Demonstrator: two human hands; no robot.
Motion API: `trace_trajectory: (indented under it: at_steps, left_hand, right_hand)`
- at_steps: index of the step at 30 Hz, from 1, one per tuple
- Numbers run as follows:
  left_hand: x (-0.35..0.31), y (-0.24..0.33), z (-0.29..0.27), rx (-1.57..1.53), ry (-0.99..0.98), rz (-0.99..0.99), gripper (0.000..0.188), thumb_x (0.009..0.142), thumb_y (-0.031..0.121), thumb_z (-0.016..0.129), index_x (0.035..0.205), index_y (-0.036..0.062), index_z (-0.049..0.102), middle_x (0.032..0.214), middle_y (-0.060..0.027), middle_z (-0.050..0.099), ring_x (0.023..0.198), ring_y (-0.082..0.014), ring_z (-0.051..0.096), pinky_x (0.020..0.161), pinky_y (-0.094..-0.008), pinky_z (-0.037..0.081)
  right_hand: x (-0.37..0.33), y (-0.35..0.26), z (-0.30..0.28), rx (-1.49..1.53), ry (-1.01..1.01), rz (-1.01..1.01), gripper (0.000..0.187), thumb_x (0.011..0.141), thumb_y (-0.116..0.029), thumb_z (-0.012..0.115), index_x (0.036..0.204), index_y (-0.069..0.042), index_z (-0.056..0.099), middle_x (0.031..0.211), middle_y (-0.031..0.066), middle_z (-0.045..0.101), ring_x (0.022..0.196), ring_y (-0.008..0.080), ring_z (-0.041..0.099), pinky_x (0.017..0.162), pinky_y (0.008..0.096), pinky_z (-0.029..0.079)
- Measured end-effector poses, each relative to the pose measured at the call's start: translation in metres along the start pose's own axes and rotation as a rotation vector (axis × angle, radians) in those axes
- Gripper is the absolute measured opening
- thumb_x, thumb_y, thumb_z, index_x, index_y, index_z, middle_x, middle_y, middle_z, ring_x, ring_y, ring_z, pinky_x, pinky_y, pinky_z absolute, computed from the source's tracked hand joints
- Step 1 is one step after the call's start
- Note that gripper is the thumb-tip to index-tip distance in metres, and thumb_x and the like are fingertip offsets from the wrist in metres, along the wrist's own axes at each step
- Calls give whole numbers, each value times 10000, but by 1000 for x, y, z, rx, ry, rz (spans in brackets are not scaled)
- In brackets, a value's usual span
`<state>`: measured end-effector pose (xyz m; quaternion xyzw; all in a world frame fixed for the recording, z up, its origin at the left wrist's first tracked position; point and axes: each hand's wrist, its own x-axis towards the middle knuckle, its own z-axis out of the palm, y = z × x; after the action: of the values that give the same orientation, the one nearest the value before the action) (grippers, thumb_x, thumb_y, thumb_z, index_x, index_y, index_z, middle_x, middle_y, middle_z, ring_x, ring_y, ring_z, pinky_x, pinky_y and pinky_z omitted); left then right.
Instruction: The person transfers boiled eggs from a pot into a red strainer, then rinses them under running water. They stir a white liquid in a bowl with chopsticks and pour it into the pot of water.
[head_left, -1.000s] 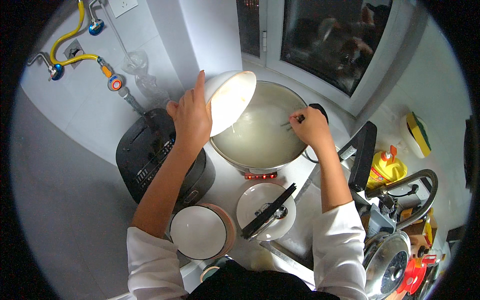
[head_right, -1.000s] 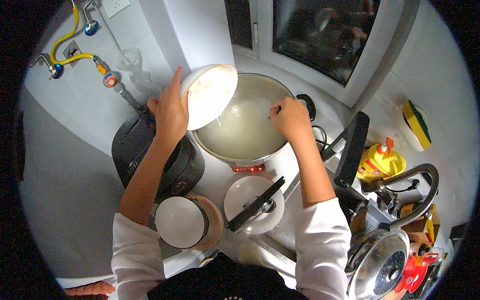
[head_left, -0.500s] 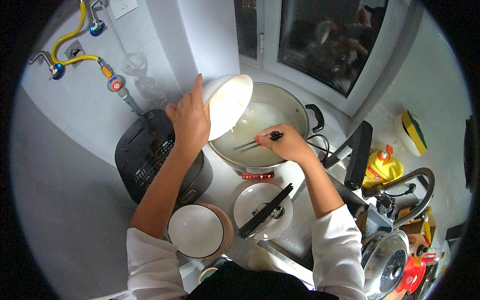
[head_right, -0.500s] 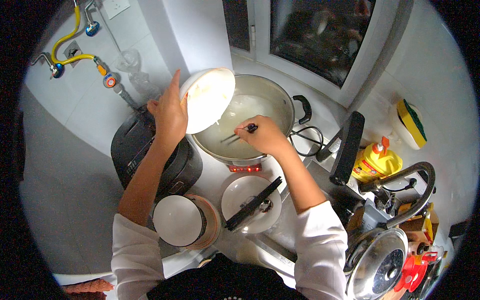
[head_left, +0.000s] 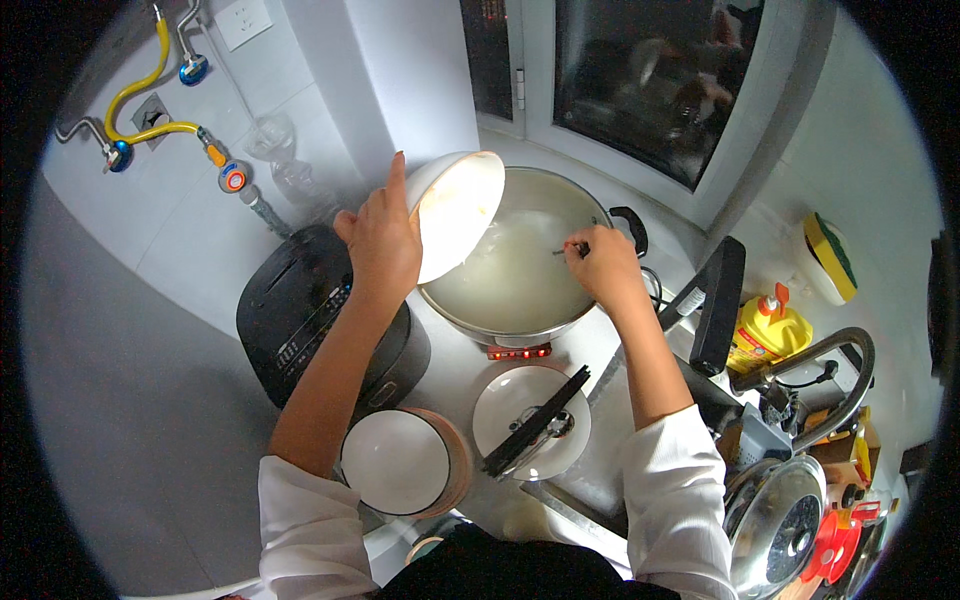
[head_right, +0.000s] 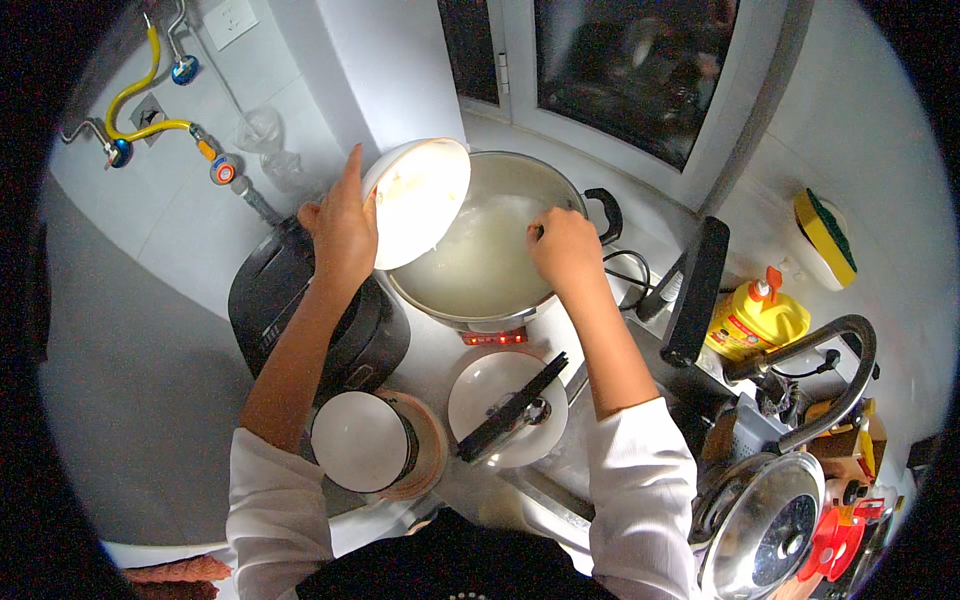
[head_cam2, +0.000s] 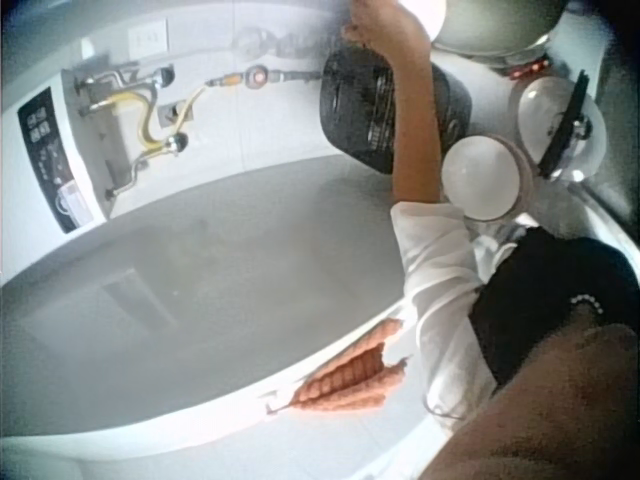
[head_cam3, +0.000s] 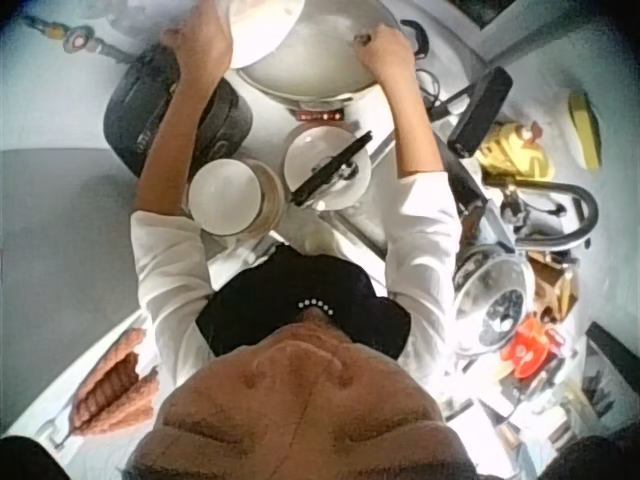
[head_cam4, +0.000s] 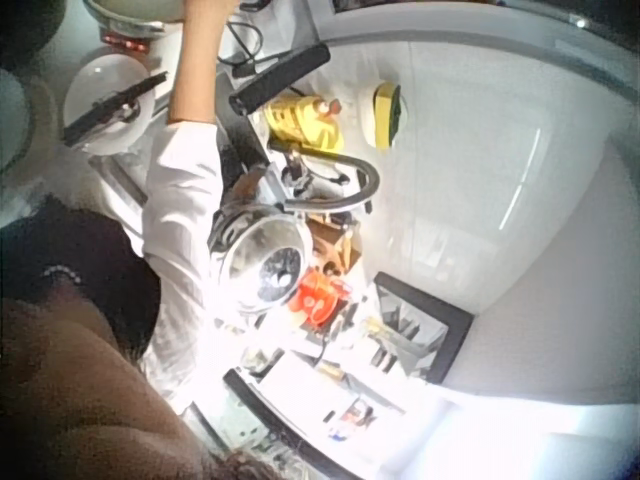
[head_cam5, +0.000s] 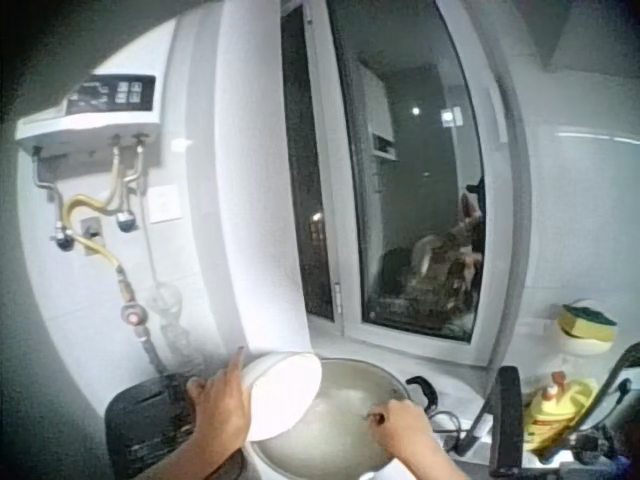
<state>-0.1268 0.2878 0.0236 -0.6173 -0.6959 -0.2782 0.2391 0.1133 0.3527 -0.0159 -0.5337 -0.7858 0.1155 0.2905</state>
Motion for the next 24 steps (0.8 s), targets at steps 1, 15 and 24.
trace_trajectory:
  at_steps: [1,15,24]
  left_hand:
    - [1,1,0,4,4,1,598,827,116,570,1363,60,310,859,-113,563,862,-275,555,788,-437,257]
    - [4,9,-1,-45,-114,-116,514,893,133,501,1365,73,307,1055,-171,591,964,-288,570,881,-503,237]
    - [-1,-2,7,-161,-202,-256,494,928,195,421,1385,98,261,1166,-166,545,1078,-288,519,934,-484,199]
  right_hand:
    - [-3,0,-4,-21,-1,1,124,726,-129,590,754,-61,690,769,191,636,715,357,622,724,409,504]
    - [-28,-6,-2,359,-82,-77,161,776,-124,618,841,14,670,735,177,648,664,274,651,662,321,507]
    - [-54,-15,-32,543,173,-46,144,781,-106,587,830,15,645,755,192,634,684,335,623,654,353,494]
